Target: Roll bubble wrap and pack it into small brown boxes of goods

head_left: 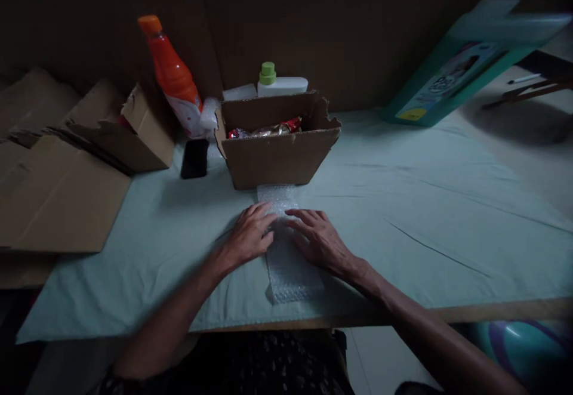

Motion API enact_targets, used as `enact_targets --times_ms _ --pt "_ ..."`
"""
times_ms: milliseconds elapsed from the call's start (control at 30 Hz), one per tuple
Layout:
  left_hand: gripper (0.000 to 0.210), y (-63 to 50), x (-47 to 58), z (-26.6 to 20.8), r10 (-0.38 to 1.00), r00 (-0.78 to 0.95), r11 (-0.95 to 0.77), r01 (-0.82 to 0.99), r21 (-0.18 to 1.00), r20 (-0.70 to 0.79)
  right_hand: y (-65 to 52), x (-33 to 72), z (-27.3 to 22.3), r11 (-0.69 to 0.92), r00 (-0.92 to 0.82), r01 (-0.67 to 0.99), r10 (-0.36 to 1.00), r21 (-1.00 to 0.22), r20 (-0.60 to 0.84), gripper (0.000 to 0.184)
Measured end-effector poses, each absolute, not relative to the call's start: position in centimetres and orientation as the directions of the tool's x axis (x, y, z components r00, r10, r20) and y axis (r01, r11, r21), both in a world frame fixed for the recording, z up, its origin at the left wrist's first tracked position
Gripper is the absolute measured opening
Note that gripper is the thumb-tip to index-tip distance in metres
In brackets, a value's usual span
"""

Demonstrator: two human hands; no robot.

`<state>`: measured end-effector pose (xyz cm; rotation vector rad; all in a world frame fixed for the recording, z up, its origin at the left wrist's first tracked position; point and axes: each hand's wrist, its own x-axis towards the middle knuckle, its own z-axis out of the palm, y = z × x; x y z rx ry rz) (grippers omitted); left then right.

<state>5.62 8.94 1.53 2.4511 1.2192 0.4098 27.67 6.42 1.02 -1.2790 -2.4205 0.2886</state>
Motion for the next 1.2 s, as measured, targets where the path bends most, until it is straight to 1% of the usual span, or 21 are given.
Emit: enact_targets --times_ms 67,133,233,300,367,433,500,567,667,733,800,867,933,1000,1067,1133,1200 --pt "0.037 10.1 6.0 1.2 0.788 0.615 -0.575 0.710 0.408 0.041 4.8 28.2 1.3 0.601 -0.580 0.689 0.792 -0.405 0.190 0.031" --pt "0.036 10.6 5.9 0.8 0.778 0.628 -0.586 0.714 0.384 0.020 2.2 28.2 1.3 0.612 -0.612 0.661 0.774 -0.434 0.158 0.028" --pt "0.037 10.6 5.5 0.2 0.779 0.626 -0.590 0.716 0.373 0.030 -2.7 27.5 1.5 0.636 -0.657 0.604 0.738 -0.481 0.151 0.028" --pt "0.038 10.5 5.3 0.0 0.780 0.624 -0.593 0.713 0.374 0.045 -5.7 27.1 1.9 0.645 -0.688 0.525 0.706 -0.556 0.169 0.019" --pt "0.039 10.5 5.2 -0.1 0.778 0.626 -0.595 0.709 0.378 0.052 -7.5 27.2 2.5 0.623 -0.678 0.458 0.706 -0.635 0.203 0.014" --pt "0.040 10.5 5.2 -0.2 0.778 0.626 -0.595 0.707 0.382 0.052 -7.3 27.8 3.0 0.583 -0.598 0.474 0.763 -0.660 0.245 0.021" --pt "0.040 10.5 5.3 -0.1 0.780 0.624 -0.594 0.709 0.380 0.055 -5.3 28.1 3.0 0.553 -0.487 0.566 0.823 -0.611 0.294 0.026" --pt "0.040 10.4 5.4 -0.1 0.786 0.615 -0.591 0.714 0.374 0.067 -2.3 27.8 2.5 0.525 -0.418 0.674 0.851 -0.519 0.318 0.028" --pt "0.039 10.2 5.4 0.0 0.792 0.605 -0.588 0.718 0.372 0.085 1.6 26.0 1.4 0.501 -0.436 0.771 0.865 -0.392 0.247 0.037" --pt "0.040 10.0 5.4 0.0 0.792 0.604 -0.587 0.717 0.376 0.085 2.2 24.7 1.0 0.521 -0.488 0.783 0.853 -0.340 0.183 0.041" --pt "0.040 9.7 5.2 0.0 0.791 0.607 -0.588 0.715 0.378 0.081 0.9 23.9 0.9 0.575 -0.561 0.744 0.814 -0.340 0.150 0.034" --pt "0.041 9.5 5.1 0.0 0.787 0.612 -0.592 0.712 0.377 0.078 -1.5 24.0 1.2 0.628 -0.632 0.662 0.762 -0.409 0.146 0.022" --pt "0.042 9.2 4.9 0.0 0.777 0.625 -0.602 0.706 0.373 0.071 -3.8 24.9 1.6 0.651 -0.668 0.570 0.722 -0.501 0.178 0.016" --pt "0.042 9.2 4.9 0.2 0.765 0.642 -0.613 0.697 0.371 0.058 -5.2 26.1 1.9 0.649 -0.647 0.532 0.726 -0.544 0.233 0.018" --pt "0.042 9.4 4.8 0.4 0.756 0.653 -0.618 0.692 0.374 0.040 -5.8 27.5 2.0 0.634 -0.595 0.567 0.757 -0.526 0.270 0.024" --pt "0.042 9.6 4.9 0.6 0.753 0.658 -0.614 0.690 0.383 0.021 -5.8 28.5 1.9 0.612 -0.571 0.623 0.781 -0.486 0.251 0.030" --pt "0.043 9.5 5.0 0.8 0.764 0.645 -0.599 0.696 0.397 0.022 -5.9 29.0 1.7 0.610 -0.594 0.643 0.779 -0.463 0.202 0.035"
